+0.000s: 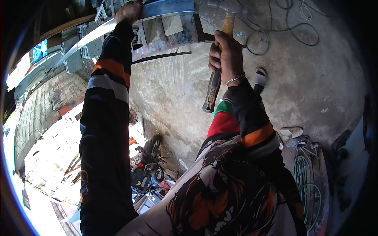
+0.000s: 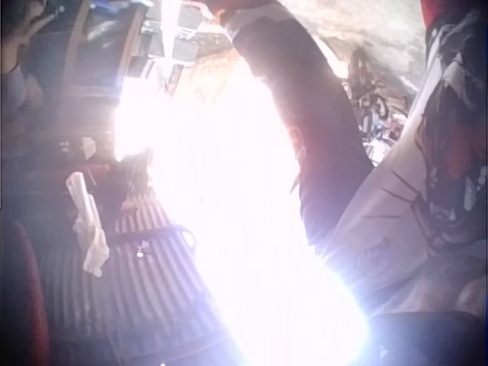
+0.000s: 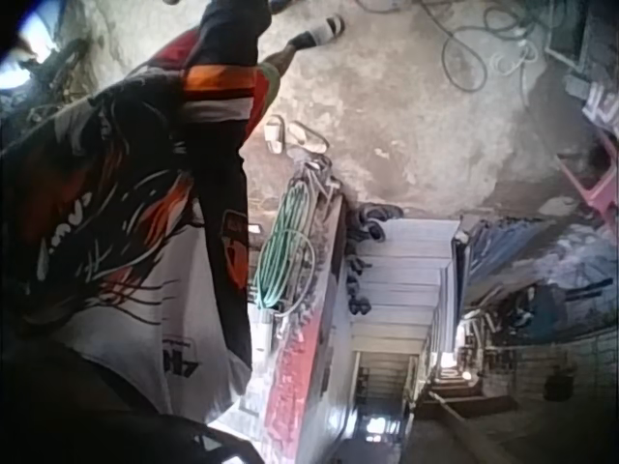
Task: The person measures a metal stud with a measuring tape, then hammers it and welds it to form a metal stud frame.
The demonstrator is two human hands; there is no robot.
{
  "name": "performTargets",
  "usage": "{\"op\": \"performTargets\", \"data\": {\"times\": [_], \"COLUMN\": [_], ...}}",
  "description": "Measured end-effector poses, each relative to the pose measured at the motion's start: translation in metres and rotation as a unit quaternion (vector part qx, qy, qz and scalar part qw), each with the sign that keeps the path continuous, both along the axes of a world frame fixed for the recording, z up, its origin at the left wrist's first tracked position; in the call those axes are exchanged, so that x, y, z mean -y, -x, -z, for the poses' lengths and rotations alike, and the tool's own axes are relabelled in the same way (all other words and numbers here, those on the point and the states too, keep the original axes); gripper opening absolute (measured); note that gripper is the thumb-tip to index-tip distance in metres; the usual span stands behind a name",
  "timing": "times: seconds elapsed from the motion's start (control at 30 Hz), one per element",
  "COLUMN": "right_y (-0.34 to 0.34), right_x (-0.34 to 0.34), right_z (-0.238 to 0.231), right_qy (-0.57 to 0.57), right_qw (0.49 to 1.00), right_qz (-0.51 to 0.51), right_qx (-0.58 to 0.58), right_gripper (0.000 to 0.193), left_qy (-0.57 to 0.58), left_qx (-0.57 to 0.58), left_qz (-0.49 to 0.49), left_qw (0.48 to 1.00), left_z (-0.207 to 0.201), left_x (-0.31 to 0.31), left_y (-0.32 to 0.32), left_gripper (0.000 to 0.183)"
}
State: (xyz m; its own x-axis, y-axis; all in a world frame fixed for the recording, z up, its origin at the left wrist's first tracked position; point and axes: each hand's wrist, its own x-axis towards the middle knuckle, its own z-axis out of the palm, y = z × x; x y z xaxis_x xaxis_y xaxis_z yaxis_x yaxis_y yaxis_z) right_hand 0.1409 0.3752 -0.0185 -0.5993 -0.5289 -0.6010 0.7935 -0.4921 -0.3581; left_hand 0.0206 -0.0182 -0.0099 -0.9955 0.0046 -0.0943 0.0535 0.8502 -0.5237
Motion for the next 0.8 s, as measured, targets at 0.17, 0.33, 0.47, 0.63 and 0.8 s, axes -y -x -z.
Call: {"op": "performTargets", "data": {"times": [0.17,0.33,0.47,0.63,0.8], "right_y": [-0.002,-0.004,-0.006,-0.014,-0.02], "right_x": [0.003,0.003,0.0,0.0,0.002], "right_z": [-0.001,0.001,0.006,0.009,0.007], "right_qy": [0.013,0.049,-0.025,0.005,0.024], "right_qw": [0.997,0.992,0.996,1.0,0.998], "right_qz": [0.08,0.116,0.084,0.013,0.058], "right_qx": [0.002,0.012,0.007,-0.014,-0.023], "right_gripper": [0.03,0.03,0.029,0.031,0.03], "left_qy": [-0.021,0.029,0.022,0.022,-0.012], "left_qx": [-0.011,-0.013,-0.025,-0.021,-0.019], "left_qz": [0.018,0.036,0.05,0.096,0.057], "left_qw": [1.0,0.999,0.998,0.995,0.998], "left_z": [-0.002,0.006,0.011,0.017,0.022], "left_x": [-0.004,0.005,0.018,0.034,0.044], "left_y": [0.001,0.001,0.003,0.008,0.007], "left_gripper": [0.024,0.024,0.025,0.027,0.027]}}
